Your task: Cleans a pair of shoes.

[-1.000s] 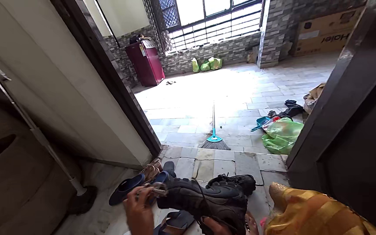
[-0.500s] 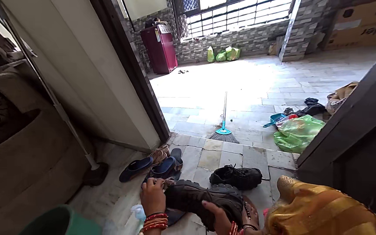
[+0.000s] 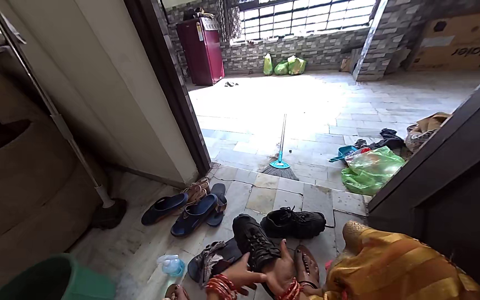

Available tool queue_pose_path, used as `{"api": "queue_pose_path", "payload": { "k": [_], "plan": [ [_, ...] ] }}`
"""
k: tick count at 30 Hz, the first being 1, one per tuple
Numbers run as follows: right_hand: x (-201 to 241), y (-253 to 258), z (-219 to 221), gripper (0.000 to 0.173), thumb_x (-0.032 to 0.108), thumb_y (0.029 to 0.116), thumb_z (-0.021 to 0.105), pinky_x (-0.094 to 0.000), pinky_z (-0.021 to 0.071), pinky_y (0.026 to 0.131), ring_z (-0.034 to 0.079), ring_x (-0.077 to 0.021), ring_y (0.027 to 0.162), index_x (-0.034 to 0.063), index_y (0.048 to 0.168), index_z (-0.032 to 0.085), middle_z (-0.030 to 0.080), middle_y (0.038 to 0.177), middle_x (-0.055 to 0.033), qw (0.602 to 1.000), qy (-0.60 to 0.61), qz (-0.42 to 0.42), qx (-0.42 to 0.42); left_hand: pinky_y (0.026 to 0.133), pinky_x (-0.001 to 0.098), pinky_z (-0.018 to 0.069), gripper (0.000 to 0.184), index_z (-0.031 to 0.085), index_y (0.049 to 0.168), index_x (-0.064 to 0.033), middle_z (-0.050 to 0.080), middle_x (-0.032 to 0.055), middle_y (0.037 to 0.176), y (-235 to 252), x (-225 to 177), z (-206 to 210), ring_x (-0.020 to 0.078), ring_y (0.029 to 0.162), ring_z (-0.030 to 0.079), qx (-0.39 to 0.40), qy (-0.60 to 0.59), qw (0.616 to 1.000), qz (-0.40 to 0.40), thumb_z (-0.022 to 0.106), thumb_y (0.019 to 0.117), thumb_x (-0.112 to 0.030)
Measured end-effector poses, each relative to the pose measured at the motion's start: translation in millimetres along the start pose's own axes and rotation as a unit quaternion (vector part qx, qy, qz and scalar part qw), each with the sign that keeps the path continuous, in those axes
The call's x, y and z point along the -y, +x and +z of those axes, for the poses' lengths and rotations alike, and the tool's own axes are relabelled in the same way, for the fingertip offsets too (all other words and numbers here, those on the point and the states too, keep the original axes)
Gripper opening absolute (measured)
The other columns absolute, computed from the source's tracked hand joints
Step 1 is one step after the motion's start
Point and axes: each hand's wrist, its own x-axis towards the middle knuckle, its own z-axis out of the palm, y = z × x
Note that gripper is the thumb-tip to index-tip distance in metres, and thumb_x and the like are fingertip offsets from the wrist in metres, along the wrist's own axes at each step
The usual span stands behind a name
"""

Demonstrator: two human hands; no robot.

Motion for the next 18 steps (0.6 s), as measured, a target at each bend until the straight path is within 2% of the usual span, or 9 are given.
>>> {"api": "queue_pose_path", "payload": {
  "k": [2, 6, 8, 11, 13, 14, 15, 16, 18],
  "plan": [
    [3.9, -3.7, 2.7, 0.064, 0.051, 0.1100, 0.011, -0.0426, 0.0546, 0.092, 0.063, -0.0213, 0.111, 0.0065, 0.140, 0.047, 0.062, 0.124, -0.0145, 1.000, -0.014, 0.023, -0.006, 0.107, 0.0529, 0.0483, 0.087, 0.018, 0.163, -0.0030, 0.057, 0.0286, 0.143, -5.8, -18.8, 17.0, 0.0425, 0.127, 0.061, -0.013, 0.015, 0.999, -0.028, 0.072, 0.0980, -0.021],
    [-14.7, 12.2, -20.7, 0.071, 0.057, 0.1084, 0.013, -0.0439, 0.0568, 0.089, 0.067, -0.0244, 0.104, 0.0035, 0.132, 0.053, 0.067, 0.113, -0.0150, 0.999, -0.001, 0.014, 0.038, 0.091, 0.0496, 0.0576, 0.083, 0.026, 0.158, -0.0031, 0.062, 0.0286, 0.131, 51.8, 22.2, 13.7, 0.0370, 0.106, 0.071, -0.068, -0.002, 0.997, -0.044, 0.075, 0.0935, -0.022],
    [-17.0, 13.7, -20.9, 0.070, 0.056, 0.1088, 0.013, -0.0423, 0.0553, 0.093, 0.066, -0.0237, 0.107, 0.0031, 0.133, 0.052, 0.066, 0.116, -0.0151, 0.999, -0.012, 0.028, 0.044, 0.098, 0.0511, 0.0555, 0.075, 0.033, 0.156, -0.0027, 0.065, 0.0258, 0.129, 48.4, 12.9, 17.5, 0.0360, 0.114, 0.069, -0.111, 0.095, 0.988, -0.052, 0.069, 0.0943, -0.023],
    [-16.1, 5.1, -12.5, 0.061, 0.048, 0.1117, 0.020, -0.0396, 0.0472, 0.106, 0.057, -0.0237, 0.127, 0.0021, 0.146, 0.042, 0.056, 0.140, -0.0167, 0.992, -0.087, 0.089, 0.022, 0.106, 0.0547, 0.0495, 0.065, 0.036, 0.157, -0.0091, 0.069, 0.0226, 0.128, 44.8, 7.1, 24.8, 0.0383, 0.124, 0.065, -0.174, 0.210, 0.960, -0.058, 0.061, 0.0987, -0.020],
    [-12.2, -5.3, -5.2, 0.058, 0.041, 0.1121, 0.031, -0.0449, 0.0367, 0.116, 0.042, -0.0291, 0.144, 0.0012, 0.155, 0.032, 0.039, 0.158, -0.0194, 0.974, -0.159, 0.162, -0.006, 0.105, 0.0567, 0.0497, 0.060, 0.041, 0.155, -0.0098, 0.069, 0.0232, 0.126, 53.7, 23.0, 18.5, 0.0405, 0.122, 0.065, -0.203, 0.205, 0.956, -0.049, 0.061, 0.0983, -0.016],
    [-9.2, -9.9, -2.3, 0.058, 0.038, 0.1117, 0.036, -0.0476, 0.0353, 0.117, 0.039, -0.0317, 0.147, 0.0009, 0.156, 0.031, 0.036, 0.160, -0.0207, 0.960, -0.197, 0.198, -0.016, 0.105, 0.0572, 0.0494, 0.058, 0.044, 0.153, -0.0096, 0.069, 0.0234, 0.126, 57.1, 32.3, 13.8, 0.0412, 0.122, 0.065, -0.210, 0.196, 0.957, -0.044, 0.061, 0.0979, -0.014],
    [-4.4, -12.8, 0.0, 0.056, 0.035, 0.1115, 0.038, -0.0500, 0.0367, 0.116, 0.041, -0.0345, 0.145, -0.0006, 0.154, 0.031, 0.036, 0.159, -0.0233, 0.943, -0.242, 0.228, -0.021, 0.106, 0.0574, 0.0489, 0.056, 0.047, 0.152, -0.0095, 0.069, 0.0235, 0.127, 59.9, 40.9, 9.7, 0.0415, 0.123, 0.065, -0.213, 0.188, 0.958, -0.039, 0.061, 0.0977, -0.013],
    [0.8, -12.9, 2.3, 0.052, 0.032, 0.1114, 0.037, -0.0502, 0.0430, 0.109, 0.050, -0.0358, 0.136, -0.0029, 0.150, 0.036, 0.043, 0.152, -0.0257, 0.924, -0.295, 0.240, -0.030, 0.107, 0.0574, 0.0482, 0.055, 0.048, 0.151, -0.0098, 0.068, 0.0237, 0.128, 61.5, 47.5, 6.7, 0.0416, 0.124, 0.064, -0.213, 0.183, 0.959, -0.038, 0.061, 0.0975, -0.011],
    [8.1, -2.4, 0.1, 0.040, 0.022, 0.1107, 0.035, -0.0409, 0.0527, 0.082, 0.066, -0.0272, 0.098, -0.0040, 0.136, 0.053, 0.065, 0.123, -0.0219, 0.891, -0.401, 0.195, -0.085, 0.108, 0.0579, 0.0469, 0.054, 0.050, 0.150, -0.0101, 0.067, 0.0240, 0.132, 62.2, 59.5, 4.9, 0.0417, 0.126, 0.063, -0.204, 0.181, 0.961, -0.041, 0.061, 0.0971, -0.007]
  ]
}}
